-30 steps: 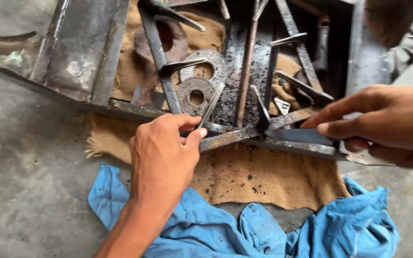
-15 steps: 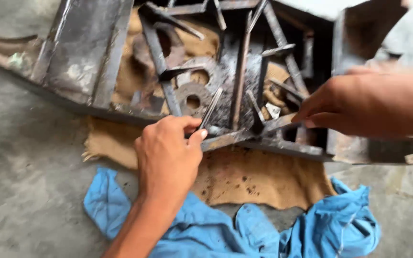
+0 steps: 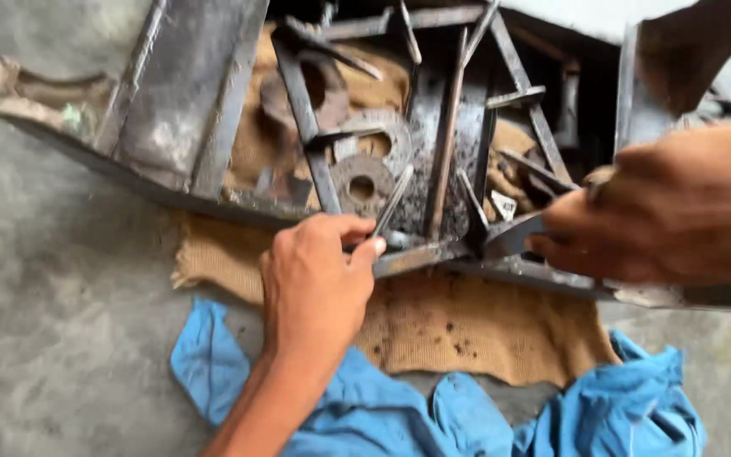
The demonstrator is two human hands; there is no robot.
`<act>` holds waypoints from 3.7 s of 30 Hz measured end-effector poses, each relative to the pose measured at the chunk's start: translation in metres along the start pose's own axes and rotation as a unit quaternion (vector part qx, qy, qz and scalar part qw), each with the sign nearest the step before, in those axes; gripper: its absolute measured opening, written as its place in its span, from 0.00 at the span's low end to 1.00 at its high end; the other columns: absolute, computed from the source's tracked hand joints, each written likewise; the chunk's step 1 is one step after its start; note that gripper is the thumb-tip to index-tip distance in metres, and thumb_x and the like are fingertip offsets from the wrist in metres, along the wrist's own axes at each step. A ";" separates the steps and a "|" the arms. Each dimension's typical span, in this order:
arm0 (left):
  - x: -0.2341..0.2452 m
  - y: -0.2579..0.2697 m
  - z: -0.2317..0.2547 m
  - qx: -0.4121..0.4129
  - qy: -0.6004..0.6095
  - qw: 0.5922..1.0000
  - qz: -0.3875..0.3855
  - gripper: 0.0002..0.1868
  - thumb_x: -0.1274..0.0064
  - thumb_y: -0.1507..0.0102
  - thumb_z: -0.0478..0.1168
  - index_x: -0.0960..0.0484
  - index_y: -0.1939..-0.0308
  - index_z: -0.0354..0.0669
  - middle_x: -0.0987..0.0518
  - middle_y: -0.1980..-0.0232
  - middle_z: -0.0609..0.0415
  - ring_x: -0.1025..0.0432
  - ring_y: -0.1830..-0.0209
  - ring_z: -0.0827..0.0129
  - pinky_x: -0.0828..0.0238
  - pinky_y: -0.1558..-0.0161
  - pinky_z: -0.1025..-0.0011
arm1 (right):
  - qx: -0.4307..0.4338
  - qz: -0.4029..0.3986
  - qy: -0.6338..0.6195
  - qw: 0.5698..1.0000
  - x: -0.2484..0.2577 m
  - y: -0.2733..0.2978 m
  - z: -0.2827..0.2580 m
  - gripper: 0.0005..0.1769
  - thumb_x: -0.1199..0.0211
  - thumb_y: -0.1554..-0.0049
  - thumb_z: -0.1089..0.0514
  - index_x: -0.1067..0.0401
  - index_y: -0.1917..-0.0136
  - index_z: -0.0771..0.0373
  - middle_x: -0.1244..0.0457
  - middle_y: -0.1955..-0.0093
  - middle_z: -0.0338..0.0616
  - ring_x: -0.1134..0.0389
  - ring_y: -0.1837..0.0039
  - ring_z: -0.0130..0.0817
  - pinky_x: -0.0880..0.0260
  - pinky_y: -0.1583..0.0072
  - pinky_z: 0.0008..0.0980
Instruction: Repairing or cleaning a metal stove burner assembly using a blade tool.
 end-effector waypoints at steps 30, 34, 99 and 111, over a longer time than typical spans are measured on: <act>-0.008 0.009 0.000 0.103 -0.004 0.993 -0.059 0.13 0.37 0.44 0.44 0.10 0.57 0.47 0.15 0.62 0.50 0.18 0.70 0.59 0.27 0.63 0.59 | -0.165 0.309 -0.516 0.782 -0.152 0.003 -0.053 0.25 0.47 0.36 0.48 0.31 0.27 0.50 0.32 0.44 0.35 0.31 0.57 0.28 0.24 0.51 0.33; -0.004 0.006 0.005 0.076 -0.003 0.997 -0.034 0.12 0.37 0.44 0.43 0.10 0.58 0.48 0.14 0.62 0.52 0.18 0.70 0.60 0.26 0.64 0.61 | -0.492 0.162 -0.730 0.446 -0.152 0.002 -0.088 0.19 0.47 0.31 0.54 0.30 0.29 0.54 0.34 0.56 0.48 0.36 0.64 0.41 0.28 0.58 0.45; -0.016 0.025 0.036 -0.057 -0.178 0.981 0.058 0.09 0.39 0.40 0.41 0.11 0.59 0.42 0.19 0.67 0.50 0.24 0.66 0.52 0.30 0.64 0.57 | -0.625 0.418 -0.647 0.128 -0.074 -0.070 -0.085 0.28 0.39 0.41 0.60 0.32 0.27 0.52 0.38 0.71 0.56 0.41 0.69 0.29 0.35 0.63 0.36; -0.016 0.023 0.037 -0.039 -0.167 0.985 0.025 0.10 0.40 0.40 0.42 0.12 0.59 0.41 0.19 0.66 0.49 0.24 0.64 0.51 0.30 0.62 0.57 | -0.606 0.462 -0.644 0.077 -0.098 -0.052 -0.129 0.29 0.38 0.43 0.60 0.30 0.28 0.47 0.25 0.55 0.46 0.33 0.64 0.26 0.30 0.60 0.32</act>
Point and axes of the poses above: each hand's wrist, its own y-axis away from the middle knuckle, its own x-axis out of the back of the hand, z = x × y, the point moved 8 cm from there along -y, towards the middle knuckle
